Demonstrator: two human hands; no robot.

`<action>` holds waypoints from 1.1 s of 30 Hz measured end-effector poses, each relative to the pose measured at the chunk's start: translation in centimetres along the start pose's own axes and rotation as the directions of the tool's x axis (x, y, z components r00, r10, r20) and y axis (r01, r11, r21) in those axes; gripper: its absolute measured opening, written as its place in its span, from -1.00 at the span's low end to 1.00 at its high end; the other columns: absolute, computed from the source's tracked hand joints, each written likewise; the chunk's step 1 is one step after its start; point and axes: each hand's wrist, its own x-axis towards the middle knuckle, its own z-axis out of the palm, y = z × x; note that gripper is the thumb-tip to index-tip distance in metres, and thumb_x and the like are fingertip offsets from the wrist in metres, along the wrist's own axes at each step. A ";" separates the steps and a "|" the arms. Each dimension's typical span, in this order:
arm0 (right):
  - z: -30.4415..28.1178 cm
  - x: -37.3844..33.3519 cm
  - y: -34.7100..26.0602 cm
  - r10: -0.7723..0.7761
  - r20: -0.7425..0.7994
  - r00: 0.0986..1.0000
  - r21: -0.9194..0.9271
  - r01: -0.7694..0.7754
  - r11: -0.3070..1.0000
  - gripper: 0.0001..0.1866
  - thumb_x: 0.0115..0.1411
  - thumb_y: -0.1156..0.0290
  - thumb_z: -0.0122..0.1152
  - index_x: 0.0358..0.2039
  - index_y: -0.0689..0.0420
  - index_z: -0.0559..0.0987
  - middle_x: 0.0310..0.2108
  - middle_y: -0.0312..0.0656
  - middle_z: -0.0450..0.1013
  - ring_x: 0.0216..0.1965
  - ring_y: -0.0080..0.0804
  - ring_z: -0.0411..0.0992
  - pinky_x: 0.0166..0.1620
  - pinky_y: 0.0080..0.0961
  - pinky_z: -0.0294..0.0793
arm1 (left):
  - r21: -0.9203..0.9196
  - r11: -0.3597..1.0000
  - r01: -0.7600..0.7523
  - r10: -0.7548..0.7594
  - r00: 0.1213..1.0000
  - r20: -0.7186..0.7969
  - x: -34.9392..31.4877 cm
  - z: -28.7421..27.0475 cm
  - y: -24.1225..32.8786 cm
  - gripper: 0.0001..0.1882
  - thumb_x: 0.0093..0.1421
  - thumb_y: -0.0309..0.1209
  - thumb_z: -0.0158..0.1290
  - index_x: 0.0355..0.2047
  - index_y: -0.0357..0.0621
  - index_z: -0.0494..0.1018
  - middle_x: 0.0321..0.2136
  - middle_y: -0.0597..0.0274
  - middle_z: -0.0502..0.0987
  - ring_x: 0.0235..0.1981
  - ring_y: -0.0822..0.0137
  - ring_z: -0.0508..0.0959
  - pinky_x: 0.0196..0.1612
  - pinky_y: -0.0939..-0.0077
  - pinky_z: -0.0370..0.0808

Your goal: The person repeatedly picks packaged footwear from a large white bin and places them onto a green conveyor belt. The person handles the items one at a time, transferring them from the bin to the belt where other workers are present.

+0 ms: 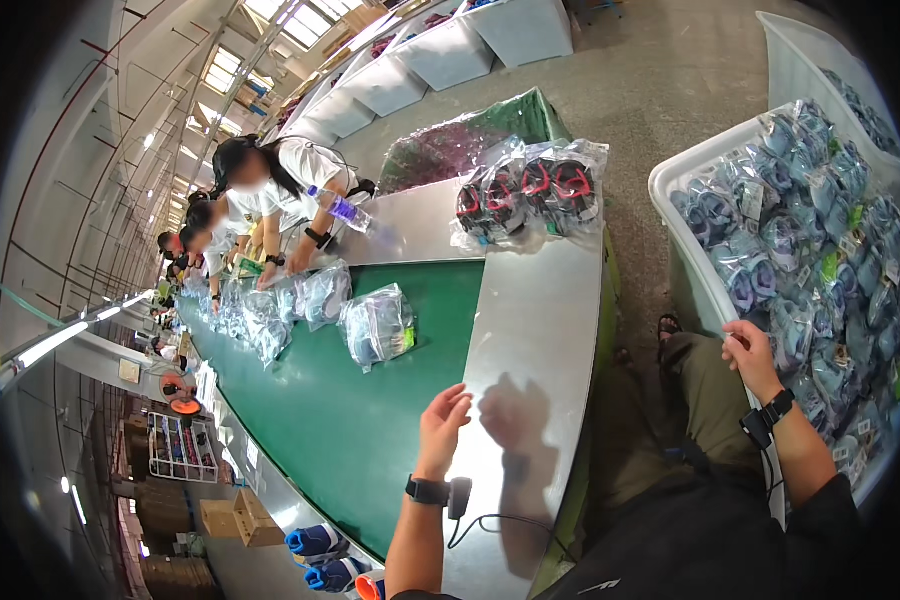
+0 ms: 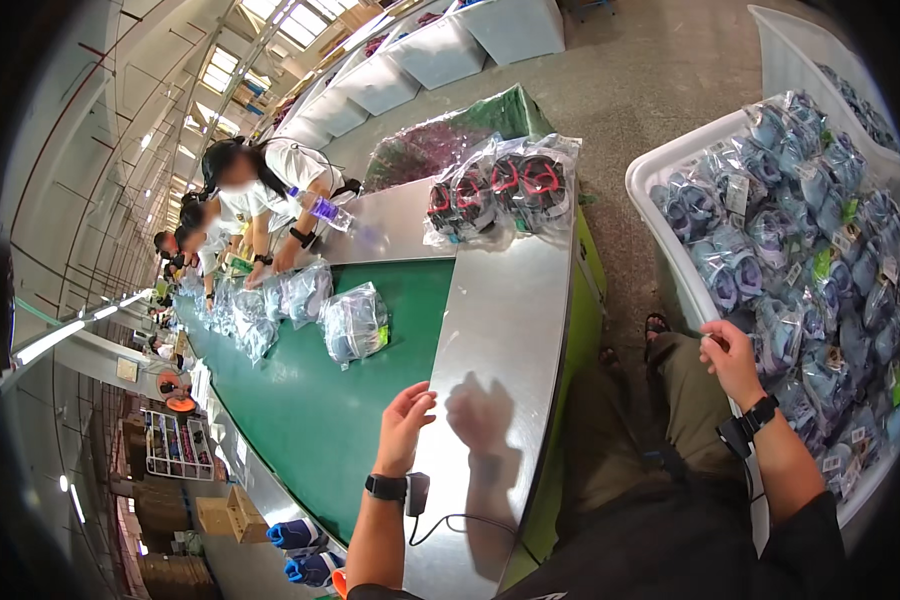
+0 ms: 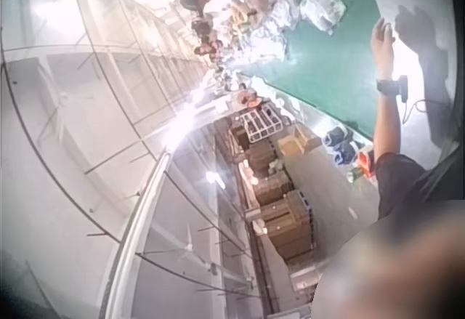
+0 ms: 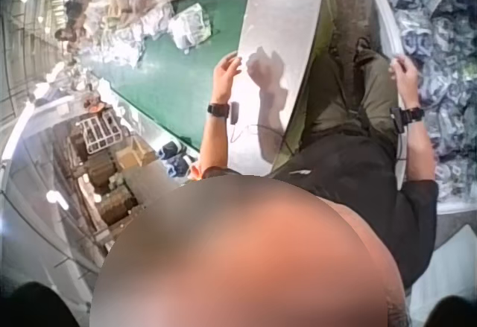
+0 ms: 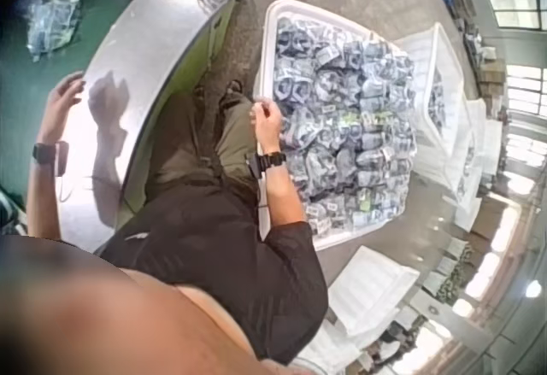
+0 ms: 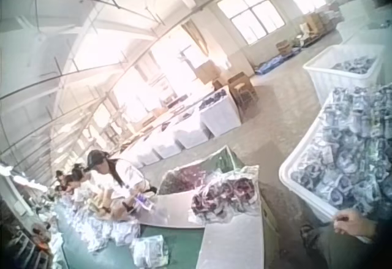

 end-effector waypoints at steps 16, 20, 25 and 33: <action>-0.6 0.7 2.5 0.083 -0.206 0.975 0.015 -0.082 0.997 -0.79 0.39 0.44 0.04 -0.01 0.19 0.48 -0.48 -0.33 0.41 -0.63 -0.67 0.38 -0.65 -0.72 0.33 | 0.534 0.834 0.140 0.363 0.590 -0.721 22.4 -20.4 -5.5 -0.31 0.11 -0.13 0.32 0.15 -0.35 0.49 0.08 -0.26 0.57 0.12 -0.15 0.55 0.22 0.11 0.44; -0.7 0.9 2.7 0.091 -0.245 0.965 0.014 -0.090 0.996 -0.80 0.40 0.43 0.02 -0.02 0.18 0.47 -0.49 -0.34 0.40 -0.65 -0.70 0.36 -0.67 -0.74 0.30 | 0.319 0.922 0.218 0.106 0.652 -0.751 25.0 -21.5 -6.3 -0.22 0.11 -0.08 0.33 0.20 -0.40 0.44 0.16 -0.28 0.51 0.24 -0.12 0.48 0.31 0.16 0.36; -0.7 1.0 3.2 0.060 -0.241 0.969 0.013 -0.058 0.998 -0.82 0.41 0.47 0.03 -0.03 0.19 0.48 -0.47 -0.34 0.39 -0.65 -0.72 0.33 -0.66 -0.75 0.26 | -0.072 0.993 0.098 -0.121 0.866 -0.486 23.4 -19.0 -7.0 -0.47 0.10 -0.19 0.37 -0.07 -0.33 0.50 -0.54 0.28 0.48 -0.73 0.49 0.36 -0.77 0.52 0.16; -0.9 0.8 3.7 0.007 -0.206 0.979 0.012 -0.005 1.000 -0.77 0.38 0.48 0.05 0.02 0.20 0.48 -0.46 -0.33 0.40 -0.60 -0.68 0.39 -0.60 -0.71 0.37 | -0.092 0.970 -0.226 0.168 0.891 -0.422 13.1 -8.7 -6.5 -0.43 0.10 -0.47 0.38 0.04 -0.23 0.33 -0.22 0.18 0.55 -0.36 0.38 0.58 -0.42 0.51 0.55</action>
